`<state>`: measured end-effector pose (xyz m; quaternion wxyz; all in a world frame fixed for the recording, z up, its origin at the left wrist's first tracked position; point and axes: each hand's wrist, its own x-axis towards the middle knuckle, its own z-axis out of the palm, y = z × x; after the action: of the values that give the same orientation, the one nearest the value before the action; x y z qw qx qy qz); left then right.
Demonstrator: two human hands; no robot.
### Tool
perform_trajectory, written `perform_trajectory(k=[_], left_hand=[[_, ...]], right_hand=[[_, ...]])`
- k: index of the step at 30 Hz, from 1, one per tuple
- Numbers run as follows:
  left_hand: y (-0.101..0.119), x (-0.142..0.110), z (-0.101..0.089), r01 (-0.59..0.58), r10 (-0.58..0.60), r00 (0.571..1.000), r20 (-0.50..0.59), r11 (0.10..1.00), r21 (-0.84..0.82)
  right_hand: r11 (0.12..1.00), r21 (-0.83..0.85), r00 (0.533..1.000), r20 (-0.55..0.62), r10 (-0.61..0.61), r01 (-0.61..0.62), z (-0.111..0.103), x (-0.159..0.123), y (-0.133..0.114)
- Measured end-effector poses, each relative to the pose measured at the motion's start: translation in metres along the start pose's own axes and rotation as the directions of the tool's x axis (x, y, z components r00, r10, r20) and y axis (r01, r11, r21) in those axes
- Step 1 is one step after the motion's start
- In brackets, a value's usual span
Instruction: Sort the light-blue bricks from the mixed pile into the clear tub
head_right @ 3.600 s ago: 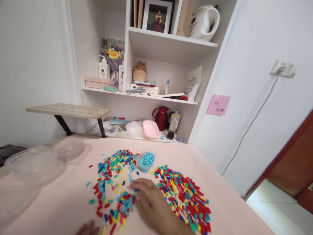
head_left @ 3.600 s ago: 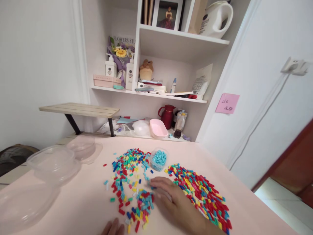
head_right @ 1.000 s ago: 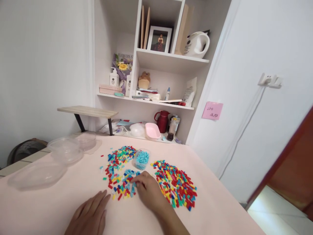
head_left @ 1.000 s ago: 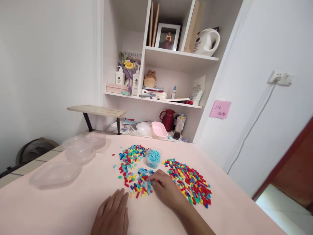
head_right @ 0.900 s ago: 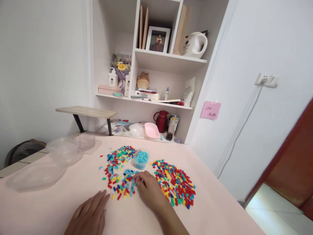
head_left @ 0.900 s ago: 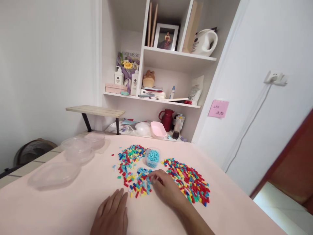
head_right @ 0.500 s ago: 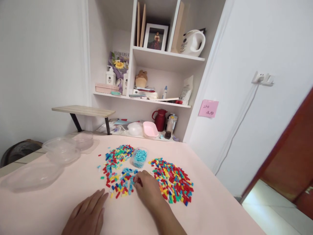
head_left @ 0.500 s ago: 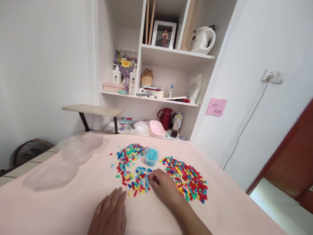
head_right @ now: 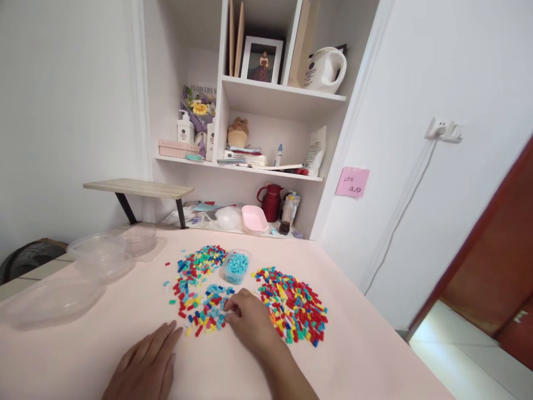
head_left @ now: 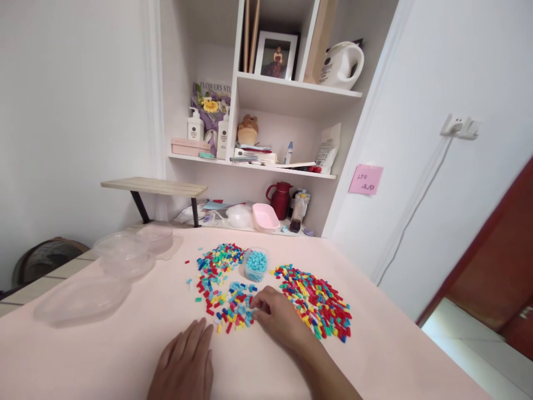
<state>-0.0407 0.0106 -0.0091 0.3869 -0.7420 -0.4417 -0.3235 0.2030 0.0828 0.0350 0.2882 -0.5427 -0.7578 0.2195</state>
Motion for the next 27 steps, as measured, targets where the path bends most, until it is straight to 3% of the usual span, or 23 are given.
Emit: perform_trajectory(k=[6, 10, 15, 18, 27], left_hand=[[0.000, -0.001, 0.001, 0.004, -0.004, 1.000, 0.008, 1.000, 0.008], [0.000, 0.001, 0.001, -0.007, 0.008, 1.000, -0.021, 1.000, 0.014], [-0.001, 0.000, 0.003, 0.009, -0.008, 1.000, -0.017, 1.000, 0.019], [-0.002, -0.004, 0.007, 0.001, -0.001, 1.000, -0.007, 1.000, 0.027], [-0.001, -0.007, 0.010, 0.035, -0.035, 0.999, -0.010, 0.999, 0.001]], right_hand=[[0.998, 0.016, 0.997, 0.025, -0.068, 0.067, -0.006, 0.000, 0.001], [0.994, -0.051, 0.995, 0.030, -0.098, 0.099, -0.021, 0.014, 0.003], [0.996, -0.060, 0.989, -0.132, -0.069, 0.062, -0.042, 0.051, -0.001], [0.998, -0.058, 0.958, -0.285, -0.019, 0.002, -0.043, 0.068, 0.002], [0.950, 0.296, 0.926, -0.377, 0.024, 0.095, -0.024, 0.059, 0.020]])
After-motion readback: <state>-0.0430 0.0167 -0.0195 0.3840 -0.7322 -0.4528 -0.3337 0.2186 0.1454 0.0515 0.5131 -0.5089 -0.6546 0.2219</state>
